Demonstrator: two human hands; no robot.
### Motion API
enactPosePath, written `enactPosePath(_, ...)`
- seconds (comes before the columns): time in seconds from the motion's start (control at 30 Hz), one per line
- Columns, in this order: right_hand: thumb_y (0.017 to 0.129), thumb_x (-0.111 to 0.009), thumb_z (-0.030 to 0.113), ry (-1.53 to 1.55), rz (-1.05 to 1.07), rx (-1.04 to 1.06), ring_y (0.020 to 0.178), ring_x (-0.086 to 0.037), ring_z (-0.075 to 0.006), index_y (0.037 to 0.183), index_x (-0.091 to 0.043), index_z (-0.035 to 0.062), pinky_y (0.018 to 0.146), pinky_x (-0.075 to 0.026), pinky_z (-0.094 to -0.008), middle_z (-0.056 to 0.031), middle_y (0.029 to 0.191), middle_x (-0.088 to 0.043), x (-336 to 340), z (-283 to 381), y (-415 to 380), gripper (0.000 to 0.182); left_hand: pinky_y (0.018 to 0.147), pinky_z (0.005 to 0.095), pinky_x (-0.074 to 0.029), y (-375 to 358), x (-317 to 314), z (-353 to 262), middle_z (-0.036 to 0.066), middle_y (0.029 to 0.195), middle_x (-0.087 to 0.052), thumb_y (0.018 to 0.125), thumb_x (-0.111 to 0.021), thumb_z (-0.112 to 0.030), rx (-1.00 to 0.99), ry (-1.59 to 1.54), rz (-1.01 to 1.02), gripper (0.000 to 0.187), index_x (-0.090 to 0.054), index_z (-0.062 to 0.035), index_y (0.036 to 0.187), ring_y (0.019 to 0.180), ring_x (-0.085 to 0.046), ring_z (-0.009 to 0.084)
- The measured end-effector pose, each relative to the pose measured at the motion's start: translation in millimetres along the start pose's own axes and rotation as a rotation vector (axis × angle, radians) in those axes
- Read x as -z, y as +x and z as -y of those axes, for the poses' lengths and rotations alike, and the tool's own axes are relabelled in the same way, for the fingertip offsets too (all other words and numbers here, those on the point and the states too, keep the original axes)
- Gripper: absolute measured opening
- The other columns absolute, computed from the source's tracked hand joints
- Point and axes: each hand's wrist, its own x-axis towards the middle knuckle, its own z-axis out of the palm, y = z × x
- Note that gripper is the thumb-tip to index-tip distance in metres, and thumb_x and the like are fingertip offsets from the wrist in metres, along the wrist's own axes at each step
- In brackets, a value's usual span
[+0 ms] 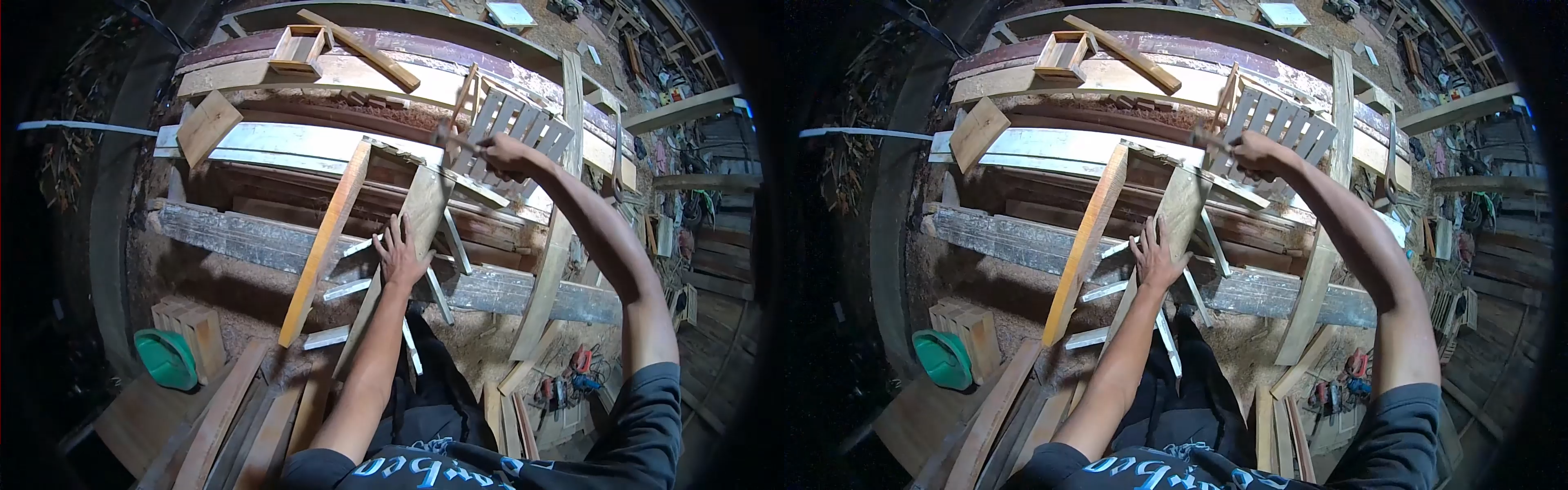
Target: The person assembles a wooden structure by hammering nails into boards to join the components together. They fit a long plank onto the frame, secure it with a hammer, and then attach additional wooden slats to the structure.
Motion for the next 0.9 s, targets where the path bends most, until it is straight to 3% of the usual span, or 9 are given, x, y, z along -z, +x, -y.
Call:
enactPosePath(0.1,0.093,-0.048,0.024,0.001,-0.272,0.168,0.041,-0.051,-0.018,0.092,-0.057,0.0021,0.036,-0.043,-0.0345,-0.0091,0.058,-0.055,-36.9,-8.0,6.3,0.024,0.112,0.0606,-0.008,-4.5,-2.7,0.8,0.018,0.152,-0.018,0.07,-0.073,-0.05,0.007,0.006,0.001,0.112,-0.008,-0.0077,0.151,0.134,-0.03,0.0374)
enactPosePath(0.2,0.092,-0.051,0.027,-0.081,0.16,-0.025,0.042,-0.052,-0.0163,0.094,-0.061,0.0038,0.036,-0.041,-0.0319,-0.0076,0.06,-0.056,-18.8,3.7,-5.9,0.025,0.111,0.0605,-0.009,-4.5,-7.7,3.5,0.018,0.151,-0.02,0.068,-0.074,-0.05,0.001,0.0,-0.022,0.112,-0.011,-0.0073,0.15,0.134,-0.03,0.0359)
enactPosePath(0.4,0.095,-0.048,0.025,0.358,-0.126,0.143,0.04,-0.049,-0.0117,0.092,-0.06,-0.0027,0.034,-0.037,-0.0286,-0.0047,0.057,-0.054,18.2,19.0,37.5,0.03,0.111,0.0601,-0.009,-2.5,-8.4,2.7,0.017,0.149,-0.025,0.066,-0.076,-0.049,0.013,-0.024,-0.05,0.113,-0.013,-0.007,0.149,0.135,-0.031,0.0333)
enactPosePath(0.5,0.09,-0.047,0.018,0.531,-0.463,0.248,0.048,-0.053,-0.013,0.101,-0.061,0.0013,0.039,-0.039,-0.0295,-0.0067,0.065,-0.06,-25.1,18.7,84.8,0.024,0.111,0.0593,-0.01,-1.6,-6.4,2.4,0.016,0.149,-0.025,0.066,-0.076,-0.05,0.023,-0.015,-0.031,0.112,-0.015,-0.0058,0.149,0.135,-0.03,0.0325)
enactPosePath(0.6,0.091,-0.047,0.021,0.098,0.216,0.143,0.051,-0.055,-0.012,0.099,-0.062,0.0045,0.044,-0.043,-0.0307,-0.009,0.068,-0.062,-41.6,37.0,65.2,0.024,0.112,0.0592,-0.011,-0.6,-5.5,2.7,0.017,0.15,-0.023,0.068,-0.075,-0.052,0.021,0.019,-0.006,0.111,-0.015,-0.0052,0.148,0.134,-0.031,0.0332)
enactPosePath(0.7,0.092,-0.047,0.021,0.244,0.132,0.109,0.044,-0.05,-0.0118,0.097,-0.06,0.0039,0.038,-0.04,-0.0288,-0.0052,0.057,-0.055,-19.4,37.4,69.1,0.023,0.112,0.0579,-0.011,-6.4,-2.5,2.9,0.016,0.15,-0.025,0.066,-0.076,-0.051,0.033,-0.012,-0.03,0.11,-0.019,-0.0044,0.147,0.135,-0.031,0.0328)
enactPosePath(0.8,0.092,-0.048,0.023,0.384,-0.344,0.159,0.043,-0.048,-0.0115,0.09,-0.057,0.0032,0.036,-0.04,-0.0282,-0.0043,0.056,-0.054,-52.6,55.9,63.7,0.022,0.111,0.0577,-0.01,-1.3,-4.4,4.0,0.016,0.149,-0.026,0.064,-0.077,-0.049,0.011,-0.026,-0.06,0.107,-0.025,-0.0045,0.146,0.134,-0.032,0.0329)
enactPosePath(0.87,0.091,-0.052,0.023,0.079,0.229,0.172,0.041,-0.049,-0.0126,0.1,-0.061,0.0013,0.036,-0.041,-0.0294,-0.0054,0.057,-0.056,-52.7,46.9,81.0,0.026,0.111,0.0577,-0.011,-2.6,-9.7,6.3,0.017,0.148,-0.027,0.064,-0.078,-0.048,-0.001,-0.029,-0.095,0.105,-0.026,-0.0039,0.145,0.134,-0.032,0.0324)
enactPosePath(0.9,0.092,-0.049,0.022,0.053,0.221,0.138,0.042,-0.049,-0.0112,0.103,-0.062,0.0024,0.036,-0.04,-0.0283,-0.0043,0.059,-0.056,-38.4,48.8,76.6,0.026,0.111,0.0578,-0.011,-3.0,-11.3,7.1,0.017,0.147,-0.029,0.065,-0.078,-0.047,-0.008,-0.023,-0.092,0.107,-0.024,-0.0047,0.146,0.134,-0.032,0.0318)
